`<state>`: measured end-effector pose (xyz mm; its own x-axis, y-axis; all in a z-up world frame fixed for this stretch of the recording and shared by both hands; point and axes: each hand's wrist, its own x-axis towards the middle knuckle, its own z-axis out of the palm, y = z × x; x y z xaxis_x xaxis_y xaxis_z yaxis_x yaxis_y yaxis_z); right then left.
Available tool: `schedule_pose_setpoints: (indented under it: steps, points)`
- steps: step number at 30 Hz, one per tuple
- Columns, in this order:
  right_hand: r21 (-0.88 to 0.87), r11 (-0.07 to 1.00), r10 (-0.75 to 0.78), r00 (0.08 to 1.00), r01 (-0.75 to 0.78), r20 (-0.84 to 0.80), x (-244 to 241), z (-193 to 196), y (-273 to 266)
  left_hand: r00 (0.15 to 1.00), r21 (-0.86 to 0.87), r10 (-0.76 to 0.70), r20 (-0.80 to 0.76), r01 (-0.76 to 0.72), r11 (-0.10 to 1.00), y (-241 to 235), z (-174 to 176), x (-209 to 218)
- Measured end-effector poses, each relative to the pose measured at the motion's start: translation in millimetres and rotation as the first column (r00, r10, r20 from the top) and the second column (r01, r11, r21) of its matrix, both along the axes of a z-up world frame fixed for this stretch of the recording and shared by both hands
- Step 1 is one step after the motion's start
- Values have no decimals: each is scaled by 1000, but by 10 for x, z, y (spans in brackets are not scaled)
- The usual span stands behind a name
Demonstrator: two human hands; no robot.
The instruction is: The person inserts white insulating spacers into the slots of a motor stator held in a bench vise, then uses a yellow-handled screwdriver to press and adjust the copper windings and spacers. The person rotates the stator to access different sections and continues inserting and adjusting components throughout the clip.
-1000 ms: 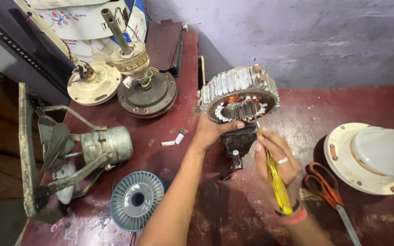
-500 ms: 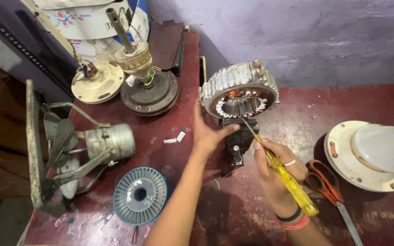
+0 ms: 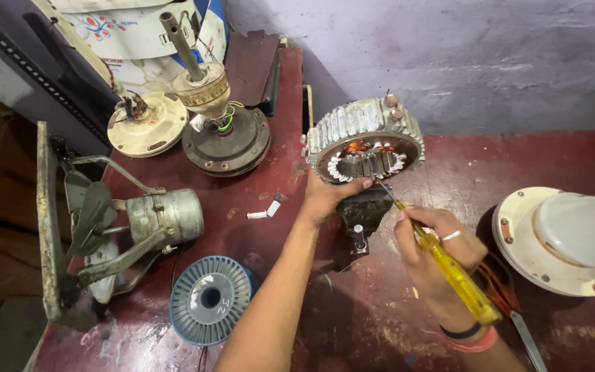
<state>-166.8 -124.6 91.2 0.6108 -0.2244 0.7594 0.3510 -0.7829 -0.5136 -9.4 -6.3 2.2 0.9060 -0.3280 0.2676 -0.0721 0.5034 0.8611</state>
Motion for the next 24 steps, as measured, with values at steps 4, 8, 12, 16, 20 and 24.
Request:
schedule_pose_setpoints:
  steps: [4,8,12,16,20,24]
  points:
    - [-24,999,-34,998,33,-49,12,70,-9,1000,41,-14,27,13,999,6,-65,50]
    - [-33,999,-2,999,1,-35,43,36,-17,1000,77,-14,25,13,997,9,-121,81]
    - [-88,995,34,999,-36,-19,32,-73,-39,998,113,-11,70,3,994,20,-128,96]
    - [-103,994,41,999,-41,0,23,-210,-86,998,169,-6,68,-6,986,39,-118,79]
    - [-30,999,36,997,-34,69,-24,-312,-54,999,103,-24,44,20,995,37,-99,83]
    - [67,996,47,997,-51,57,-18,-350,85,998,121,-14,66,6,993,38,-96,79]
